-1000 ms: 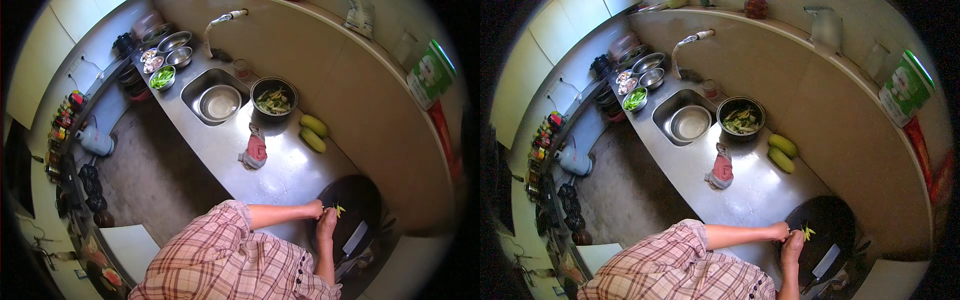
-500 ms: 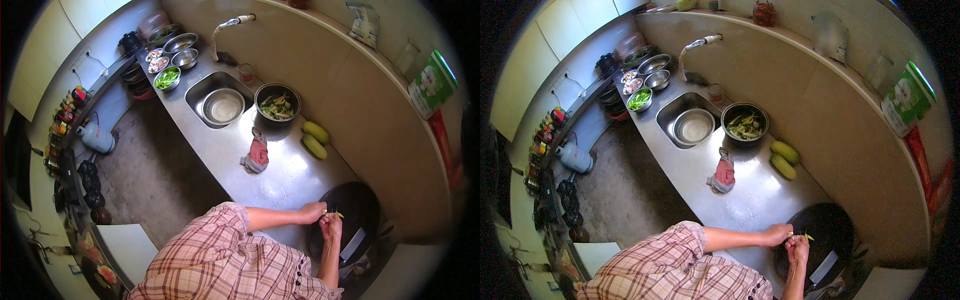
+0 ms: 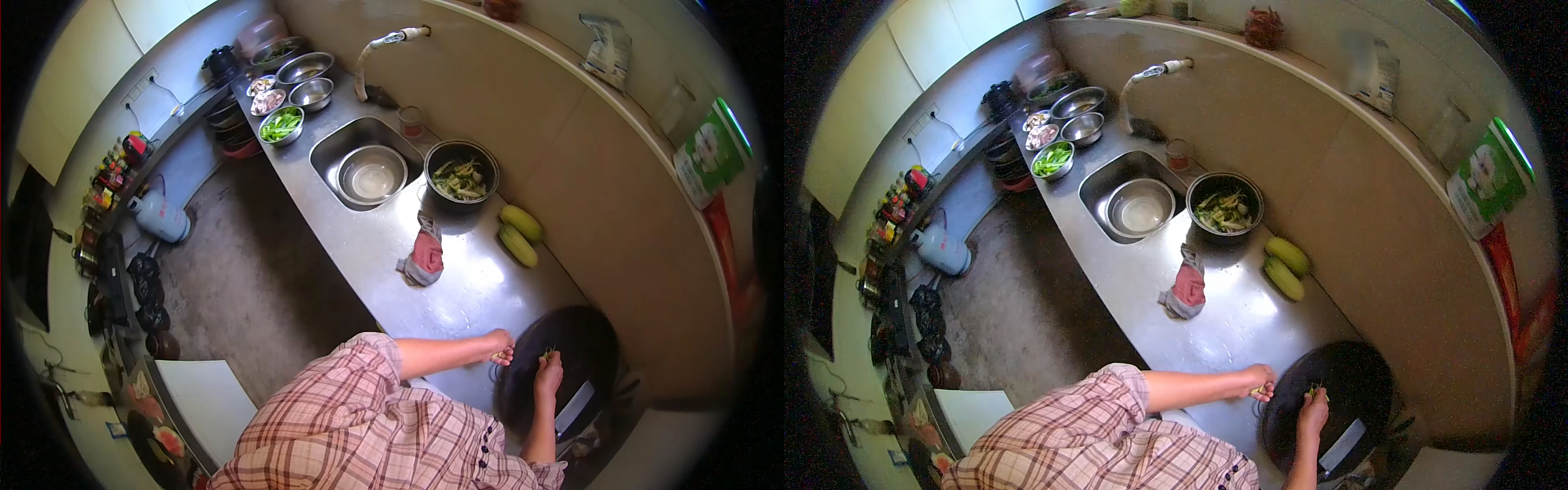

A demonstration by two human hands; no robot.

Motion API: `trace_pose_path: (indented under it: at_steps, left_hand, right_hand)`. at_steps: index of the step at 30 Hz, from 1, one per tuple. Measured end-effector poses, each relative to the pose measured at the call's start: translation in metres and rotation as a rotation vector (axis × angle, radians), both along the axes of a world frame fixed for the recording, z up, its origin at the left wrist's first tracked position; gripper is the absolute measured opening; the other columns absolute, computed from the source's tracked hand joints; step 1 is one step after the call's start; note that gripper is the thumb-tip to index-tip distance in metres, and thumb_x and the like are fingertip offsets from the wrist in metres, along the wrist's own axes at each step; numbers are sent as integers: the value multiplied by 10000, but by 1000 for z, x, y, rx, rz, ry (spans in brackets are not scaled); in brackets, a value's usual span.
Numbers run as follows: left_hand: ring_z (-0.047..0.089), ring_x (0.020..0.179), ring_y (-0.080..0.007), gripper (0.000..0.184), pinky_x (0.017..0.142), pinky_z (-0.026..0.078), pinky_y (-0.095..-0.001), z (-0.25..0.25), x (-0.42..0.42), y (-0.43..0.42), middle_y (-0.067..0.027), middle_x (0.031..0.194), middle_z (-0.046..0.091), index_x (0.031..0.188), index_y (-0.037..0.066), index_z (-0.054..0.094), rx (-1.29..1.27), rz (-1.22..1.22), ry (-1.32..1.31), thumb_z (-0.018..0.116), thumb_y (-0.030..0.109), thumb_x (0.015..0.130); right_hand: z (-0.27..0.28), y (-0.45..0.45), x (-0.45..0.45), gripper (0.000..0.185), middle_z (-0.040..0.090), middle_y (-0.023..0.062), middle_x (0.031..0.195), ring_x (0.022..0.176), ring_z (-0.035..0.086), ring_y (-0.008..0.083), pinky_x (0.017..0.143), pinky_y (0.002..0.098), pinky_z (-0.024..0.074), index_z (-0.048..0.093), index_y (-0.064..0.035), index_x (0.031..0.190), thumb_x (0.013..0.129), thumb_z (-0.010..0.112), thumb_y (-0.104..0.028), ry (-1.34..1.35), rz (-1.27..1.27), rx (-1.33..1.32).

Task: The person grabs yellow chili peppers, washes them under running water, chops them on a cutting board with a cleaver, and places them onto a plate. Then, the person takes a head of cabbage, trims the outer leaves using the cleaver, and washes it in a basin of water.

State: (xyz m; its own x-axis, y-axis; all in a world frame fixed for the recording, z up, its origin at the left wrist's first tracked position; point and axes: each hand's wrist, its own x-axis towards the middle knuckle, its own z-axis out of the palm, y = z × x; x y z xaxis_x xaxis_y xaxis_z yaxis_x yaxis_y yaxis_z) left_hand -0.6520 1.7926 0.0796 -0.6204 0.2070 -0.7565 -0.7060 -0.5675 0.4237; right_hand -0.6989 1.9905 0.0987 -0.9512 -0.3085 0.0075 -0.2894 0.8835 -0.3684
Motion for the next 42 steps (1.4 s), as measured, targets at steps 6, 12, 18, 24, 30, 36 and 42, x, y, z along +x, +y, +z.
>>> trace_pose_path:
  at_steps: [6, 12, 18, 24, 30, 36, 42]
  left_hand:
    - [433, 432, -152, 152, 381, 390, -295, -40, -1, -4, -14, 538, 443, 726, 89, 513, -47, -178, 118, 524, 183, 845]
    - [578, 595, -235, 267, 578, 458, -381, -34, 8, 9, -114, 685, 620, 791, 56, 626, -789, -247, 575, 681, 317, 782]
    - [623, 675, -282, 357, 648, 475, -389, -3, 5, 13, -148, 712, 645, 773, 42, 637, -794, -349, 767, 758, 371, 708]
    - [606, 563, -212, 249, 555, 467, -366, -14, -1, 9, -105, 617, 622, 774, 32, 616, -752, -481, 834, 718, 257, 743]
    - [553, 523, -134, 101, 470, 411, -294, 5, 7, 6, -50, 597, 602, 813, 51, 568, -522, -506, 693, 641, 120, 798]
    - [476, 540, -83, 136, 473, 355, -234, 23, 15, -10, -1, 657, 554, 904, 72, 537, -163, -565, 758, 584, 197, 880]
    - [467, 521, -68, 164, 448, 325, -197, 49, 18, -17, -22, 697, 578, 999, 77, 504, 82, -532, 709, 564, 176, 882]
  right_hand:
    - [7, -8, -1, 189, 616, 256, 793, 758, 611, 432, 660, 504, 478, 523, 15, 955, 836, 586, -118, -19, -24, 266]
    - [-59, 27, -24, 138, 520, 65, 557, 419, 508, 205, 370, 343, 398, 472, -79, 750, 843, 552, -143, -320, -213, -512]
    - [39, -40, 17, 186, 437, 1, 541, 375, 397, 90, 330, 233, 290, 461, -102, 760, 904, 536, -192, -861, -346, -997]
    - [46, -48, 24, 220, 451, -17, 549, 384, 368, 63, 345, 211, 284, 499, -101, 735, 919, 551, -208, -701, -226, -797]
    - [42, -42, 20, 174, 452, -21, 548, 402, 349, 48, 366, 205, 257, 524, -88, 748, 902, 570, -155, -778, -163, -850]
    - [47, -31, 19, 157, 462, 10, 548, 416, 377, 94, 372, 224, 277, 524, -76, 781, 922, 524, -143, -1107, -280, -1081]
    - [14, -9, 25, 111, 530, 38, 693, 521, 459, 134, 419, 252, 368, 529, -64, 838, 919, 499, -135, -1491, -287, -1856]
